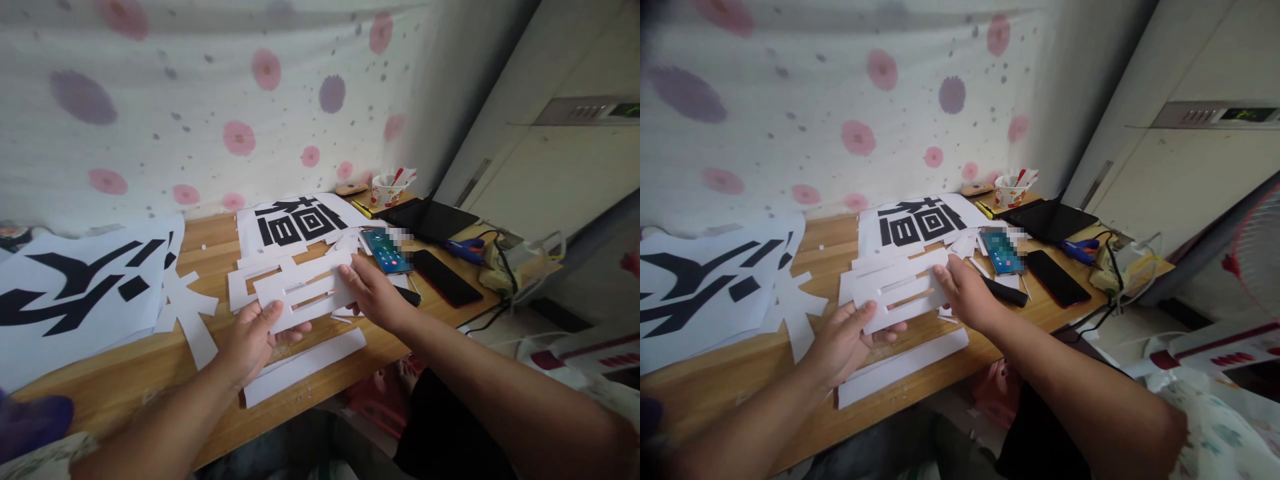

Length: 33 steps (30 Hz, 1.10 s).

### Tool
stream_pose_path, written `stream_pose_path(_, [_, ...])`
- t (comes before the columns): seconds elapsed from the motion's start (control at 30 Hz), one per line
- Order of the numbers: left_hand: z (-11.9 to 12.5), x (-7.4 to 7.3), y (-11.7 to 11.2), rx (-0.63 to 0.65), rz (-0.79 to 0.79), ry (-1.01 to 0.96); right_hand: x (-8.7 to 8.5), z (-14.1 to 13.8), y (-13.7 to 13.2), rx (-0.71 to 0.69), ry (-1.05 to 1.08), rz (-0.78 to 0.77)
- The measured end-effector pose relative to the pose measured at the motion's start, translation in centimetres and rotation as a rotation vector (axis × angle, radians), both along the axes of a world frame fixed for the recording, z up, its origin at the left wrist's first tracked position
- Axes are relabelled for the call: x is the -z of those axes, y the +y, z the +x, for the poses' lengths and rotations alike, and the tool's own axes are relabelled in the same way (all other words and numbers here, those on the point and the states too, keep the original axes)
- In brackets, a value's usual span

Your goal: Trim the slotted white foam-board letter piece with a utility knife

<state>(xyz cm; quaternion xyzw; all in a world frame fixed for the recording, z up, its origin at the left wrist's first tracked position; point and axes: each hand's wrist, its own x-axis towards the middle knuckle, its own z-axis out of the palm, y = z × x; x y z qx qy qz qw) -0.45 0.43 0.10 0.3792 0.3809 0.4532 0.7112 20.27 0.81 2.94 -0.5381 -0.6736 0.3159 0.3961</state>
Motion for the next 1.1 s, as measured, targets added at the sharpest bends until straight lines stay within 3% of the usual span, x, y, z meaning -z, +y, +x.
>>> stream_pose_path(0.47, [0.5,-0.3,-0.1,-0.033,0.011,-0.018,0.4,0.1,0.2,0.041,0.071,-0.054])
stream_pose_path(0.77, [0.1,-0.5,0.7,-0.159,0.060,-0.071,0.6,0.0,0.3,0.027,0.036,-0.052])
stream_pose_path(1.0, [-0.5,-0.4,1.1,-0.128,0.062,-0.012,0.3,0.1,0.3,-0.037,0.055,-0.099])
stream_pose_path(1.1, [-1.3,-0.5,1.5,-0.029,0.084,0.085,0.0,0.4,0.1,-0.064,0.030,-0.129])
